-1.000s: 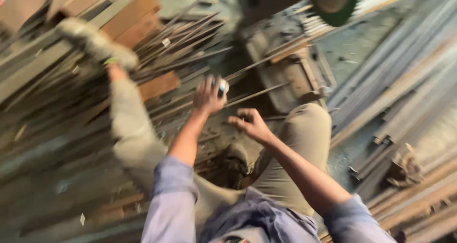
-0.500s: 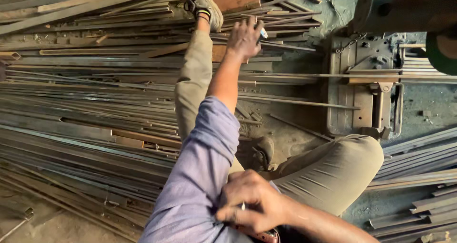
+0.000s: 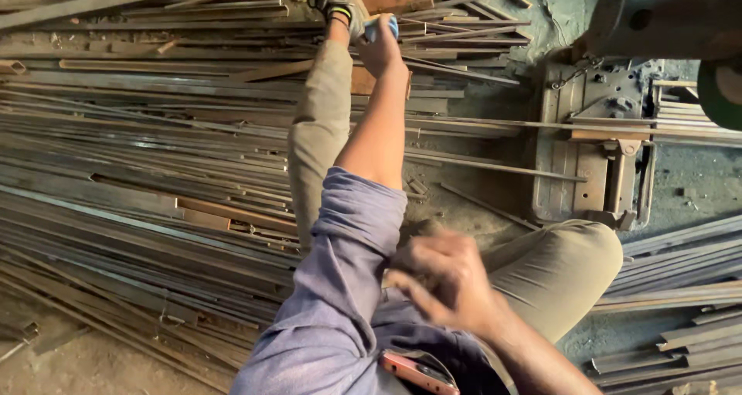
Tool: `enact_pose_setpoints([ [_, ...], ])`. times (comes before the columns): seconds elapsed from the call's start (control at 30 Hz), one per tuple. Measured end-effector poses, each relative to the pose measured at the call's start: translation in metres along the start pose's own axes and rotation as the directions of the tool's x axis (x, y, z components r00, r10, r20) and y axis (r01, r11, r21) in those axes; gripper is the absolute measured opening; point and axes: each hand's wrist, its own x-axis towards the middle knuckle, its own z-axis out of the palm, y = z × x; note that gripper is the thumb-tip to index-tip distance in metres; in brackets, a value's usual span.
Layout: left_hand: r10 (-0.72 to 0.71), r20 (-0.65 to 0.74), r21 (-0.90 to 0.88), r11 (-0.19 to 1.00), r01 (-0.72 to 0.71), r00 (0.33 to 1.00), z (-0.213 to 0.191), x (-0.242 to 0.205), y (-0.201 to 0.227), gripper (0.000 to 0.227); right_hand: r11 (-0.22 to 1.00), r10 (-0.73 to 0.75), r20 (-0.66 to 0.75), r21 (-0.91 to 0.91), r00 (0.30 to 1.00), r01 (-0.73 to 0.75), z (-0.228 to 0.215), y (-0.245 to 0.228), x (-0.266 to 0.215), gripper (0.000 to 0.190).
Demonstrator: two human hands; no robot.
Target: The person sits on the floor in a workshop and repeatedly measures metal rods with a tape measure, then cuts them to length using a chop saw. The cut pieces are placed into a pile on the floor.
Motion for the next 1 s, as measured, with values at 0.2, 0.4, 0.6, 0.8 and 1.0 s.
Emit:
enact_pose_setpoints([
  [0.2, -0.565, -0.067, -0.312, 0.795, 0.520, 0.822, -0.011, -0.007, 0.045, 0.097, 0.936, -0.133, 0.104, -0.313, 0.986, 0.159, 0.018, 0.041, -0.009, 0.018],
  [0.4, -0.543, 0.001, -0.403, 0.768, 0.498, 0.840, -0.014, -0.001, 0.045, 0.082, 0.964, -0.267, 0.043, 0.011, 0.963, 0.267, 0.032, 0.057, -0.049, 0.018],
  [0.6, 0.195, 0.294, -0.454, 0.890, -0.043, 0.935, 0.004, -0.017, 0.015, 0.060, 0.974, -0.175, 0.205, 0.176, 0.963, 0.140, 0.041, 0.068, -0.047, 0.019],
  [0.8, 0.094, 0.695, -0.406, 0.870, 0.281, 0.713, -0.057, -0.112, 0.050, 0.037, 0.810, 0.509, -0.336, 0.498, 0.793, -0.309, -0.010, 0.128, -0.034, 0.013],
  [1.0, 0.311, 0.949, -0.304, 0.947, -0.100, 0.054, -0.132, -0.186, 0.072, 0.032, 0.622, 0.744, -0.399, 0.707, 0.536, -0.337, -0.078, 0.215, -0.050, 0.026],
])
